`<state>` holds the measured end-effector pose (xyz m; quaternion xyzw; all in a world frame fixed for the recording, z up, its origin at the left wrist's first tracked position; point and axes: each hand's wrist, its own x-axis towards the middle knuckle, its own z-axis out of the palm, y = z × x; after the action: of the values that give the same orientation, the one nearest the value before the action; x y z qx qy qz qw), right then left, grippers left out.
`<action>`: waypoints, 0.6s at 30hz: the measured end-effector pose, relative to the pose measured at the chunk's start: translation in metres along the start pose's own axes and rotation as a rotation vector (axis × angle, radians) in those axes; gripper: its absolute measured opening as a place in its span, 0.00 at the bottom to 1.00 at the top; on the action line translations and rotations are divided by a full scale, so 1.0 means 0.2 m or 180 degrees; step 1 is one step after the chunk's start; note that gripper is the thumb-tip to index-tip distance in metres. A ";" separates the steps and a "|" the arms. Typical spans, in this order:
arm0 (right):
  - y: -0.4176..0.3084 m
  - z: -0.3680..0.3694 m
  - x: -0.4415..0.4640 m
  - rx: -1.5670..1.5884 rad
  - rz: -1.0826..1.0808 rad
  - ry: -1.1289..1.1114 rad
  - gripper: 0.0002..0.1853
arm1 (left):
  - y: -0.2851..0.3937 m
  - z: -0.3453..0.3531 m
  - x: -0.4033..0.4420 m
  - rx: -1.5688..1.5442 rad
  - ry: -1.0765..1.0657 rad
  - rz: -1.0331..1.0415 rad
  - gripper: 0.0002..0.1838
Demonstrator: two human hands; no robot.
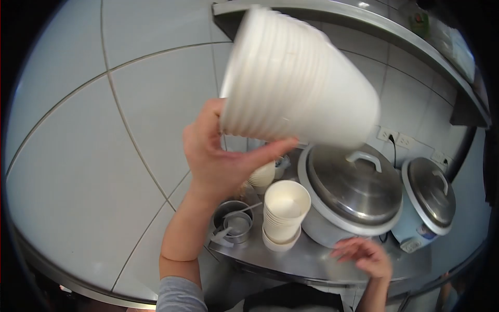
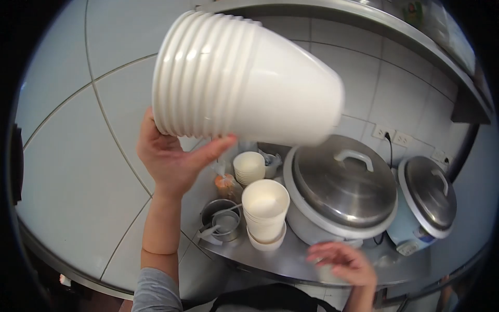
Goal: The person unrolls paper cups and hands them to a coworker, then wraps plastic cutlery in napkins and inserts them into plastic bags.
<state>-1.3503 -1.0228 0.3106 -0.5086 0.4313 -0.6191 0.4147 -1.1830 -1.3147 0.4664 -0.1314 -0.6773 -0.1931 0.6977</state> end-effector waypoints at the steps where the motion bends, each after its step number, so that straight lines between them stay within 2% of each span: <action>1: -0.11 0.00 -0.06 -0.0320 -0.0553 0.0457 0.32 | 0.06 0.03 -0.02 -0.0013 -0.0280 0.0022 0.27; 3: -0.30 0.03 -0.17 -0.0743 -0.1443 0.1550 0.42 | 0.20 0.12 -0.07 -0.0174 -0.0816 0.0119 0.25; 4: -0.38 0.04 -0.23 -0.1243 -0.1813 0.2138 0.47 | 0.26 0.17 -0.09 -0.0344 -0.1361 0.0241 0.25; 5: -0.44 0.05 -0.30 -0.2069 -0.2140 0.2331 0.52 | 0.32 0.21 -0.09 -0.0498 -0.1883 0.0413 0.25; 6: -0.47 0.04 -0.40 -0.2728 -0.2283 0.2309 0.60 | 0.37 0.25 -0.11 -0.0616 -0.2387 0.0631 0.25; 8: -0.52 0.08 -0.53 -0.4139 -0.1748 0.1723 0.65 | 0.41 0.40 -0.28 -0.1898 -0.2683 0.0641 0.20; 9: -0.49 0.19 -0.51 -0.4382 -0.1340 0.1924 0.59 | 0.44 0.45 -0.36 -0.2257 -0.2971 0.0580 0.19; 10: -0.48 0.24 -0.50 -0.4583 -0.0952 0.1727 0.53 | 0.46 0.50 -0.44 -0.2581 -0.3254 0.0499 0.17; 12: -0.44 0.28 -0.48 -0.4881 -0.0196 0.1241 0.41 | 0.46 0.55 -0.59 -0.2572 -0.3473 0.0432 0.19; 15: -0.24 0.19 -0.62 -0.4738 0.0578 0.1212 0.29 | 0.45 0.69 -0.81 -0.2433 -0.3688 0.0483 0.22; 16: -0.19 0.17 -0.64 -0.4896 0.0593 0.1333 0.28 | 0.45 0.72 -0.89 -0.2376 -0.3734 0.0505 0.23; 18: -0.12 0.12 -0.66 -0.5200 0.0570 0.1580 0.27 | 0.48 0.80 -1.04 -0.2032 -0.3094 -0.0012 0.25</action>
<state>-1.3103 -0.8928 0.2994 -0.4616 0.8586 -0.1727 -0.1407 -1.2851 -1.1389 0.2745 -0.4076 -0.8283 -0.3065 0.2321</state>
